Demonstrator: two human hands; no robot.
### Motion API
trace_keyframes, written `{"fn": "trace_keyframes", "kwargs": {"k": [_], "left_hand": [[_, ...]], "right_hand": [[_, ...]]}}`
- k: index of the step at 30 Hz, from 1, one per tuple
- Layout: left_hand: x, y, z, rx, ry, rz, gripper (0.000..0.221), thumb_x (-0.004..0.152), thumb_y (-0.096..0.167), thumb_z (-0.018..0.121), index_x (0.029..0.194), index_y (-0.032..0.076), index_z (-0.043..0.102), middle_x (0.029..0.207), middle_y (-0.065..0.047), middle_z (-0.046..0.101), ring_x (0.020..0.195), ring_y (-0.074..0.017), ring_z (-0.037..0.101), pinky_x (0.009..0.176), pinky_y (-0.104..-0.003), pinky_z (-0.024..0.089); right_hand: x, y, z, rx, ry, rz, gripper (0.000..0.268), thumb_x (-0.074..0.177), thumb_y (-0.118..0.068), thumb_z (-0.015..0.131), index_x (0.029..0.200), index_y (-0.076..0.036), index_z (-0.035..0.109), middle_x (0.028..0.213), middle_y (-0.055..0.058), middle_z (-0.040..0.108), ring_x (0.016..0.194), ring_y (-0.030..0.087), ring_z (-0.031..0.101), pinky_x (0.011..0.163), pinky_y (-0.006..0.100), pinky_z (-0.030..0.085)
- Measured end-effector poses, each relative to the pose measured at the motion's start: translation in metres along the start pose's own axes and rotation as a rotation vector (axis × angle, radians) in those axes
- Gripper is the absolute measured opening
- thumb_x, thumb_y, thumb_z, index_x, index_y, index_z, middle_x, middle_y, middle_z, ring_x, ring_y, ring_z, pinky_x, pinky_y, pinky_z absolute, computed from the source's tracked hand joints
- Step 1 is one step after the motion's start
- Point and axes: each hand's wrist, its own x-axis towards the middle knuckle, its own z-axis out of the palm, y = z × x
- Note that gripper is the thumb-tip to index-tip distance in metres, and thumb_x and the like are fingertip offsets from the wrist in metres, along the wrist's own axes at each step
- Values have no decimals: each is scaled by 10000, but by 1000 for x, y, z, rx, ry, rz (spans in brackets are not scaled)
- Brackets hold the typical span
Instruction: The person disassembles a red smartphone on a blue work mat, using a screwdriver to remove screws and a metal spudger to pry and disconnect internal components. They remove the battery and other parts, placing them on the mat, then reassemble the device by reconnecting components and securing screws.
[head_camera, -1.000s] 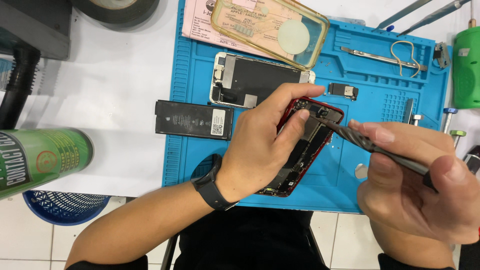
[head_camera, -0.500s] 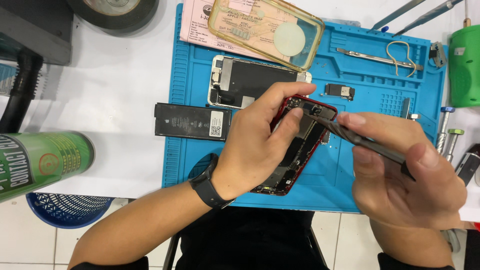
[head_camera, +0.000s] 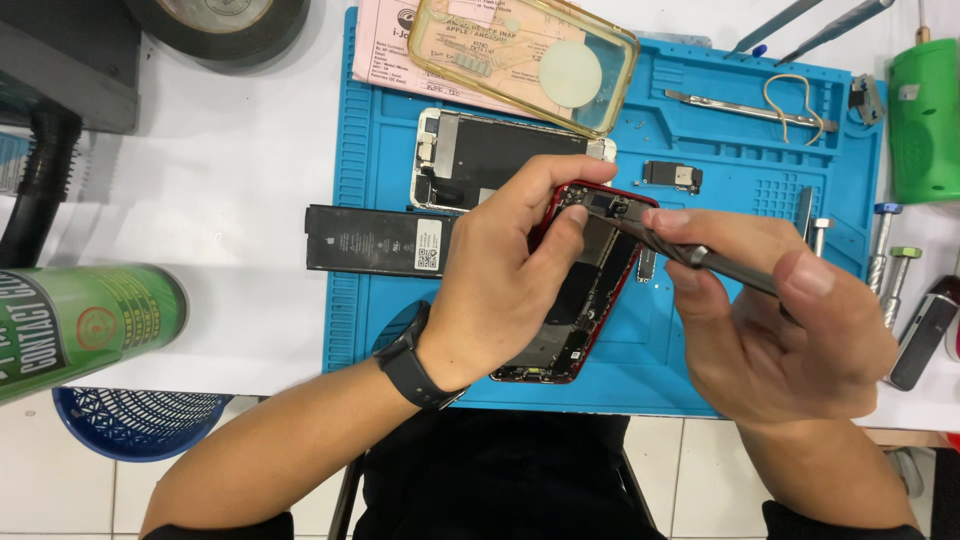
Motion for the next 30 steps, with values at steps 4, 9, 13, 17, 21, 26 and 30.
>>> {"fn": "trace_keyframes", "kwargs": {"k": [4,9,13,17,21,26,30], "left_hand": [[0,-5,0,-20,11,45,260,1045,89,504,1270,143,623,967,40,701,818,-70,607,765,-226,492],[6,-8,1,-2,20,85,271,1035,83,525,1276,125,640,870,59,628,727,-60,511,733,-220,461],[7,-5,0,-60,43,47,287,1026,67,519,1278,106,650,854,57,520,682,-56,399,662,-224,384],[6,-1,-2,-77,56,48,291,1005,89,511,1262,92,647,922,34,631,681,-52,426,681,-224,417],[4,-1,0,-112,46,144,285,997,70,499,1249,79,633,1139,-26,697,938,-101,619,914,-256,507],[5,-2,-4,-188,96,88,292,989,42,517,1252,70,641,1063,-6,691,720,-33,488,721,-201,448],[5,1,-8,-193,115,65,294,990,49,517,1247,89,653,864,41,624,602,-34,365,597,-210,364]], "right_hand": [[-5,4,3,11,21,-12,608,1039,146,580,1536,-68,304,1061,464,602,957,549,729,819,559,660],[0,12,-1,21,69,-41,697,1015,213,601,1573,-59,282,1132,385,552,1011,536,725,911,620,707],[14,6,-31,-87,289,139,350,1108,128,551,1421,79,402,1421,232,463,1024,521,696,932,612,664],[3,41,-89,-300,189,269,137,1303,131,434,1416,187,488,1379,344,553,1179,468,621,1022,522,582],[-8,88,-95,-268,289,358,574,1290,351,619,1620,-10,318,1334,455,671,1205,501,754,989,516,693],[-6,129,-78,-487,107,325,602,1077,246,673,1503,-43,361,1144,252,750,1026,343,771,927,402,647],[-3,140,-74,-492,119,378,573,1064,219,648,1486,-53,371,1074,218,737,915,301,728,807,374,633]]}}
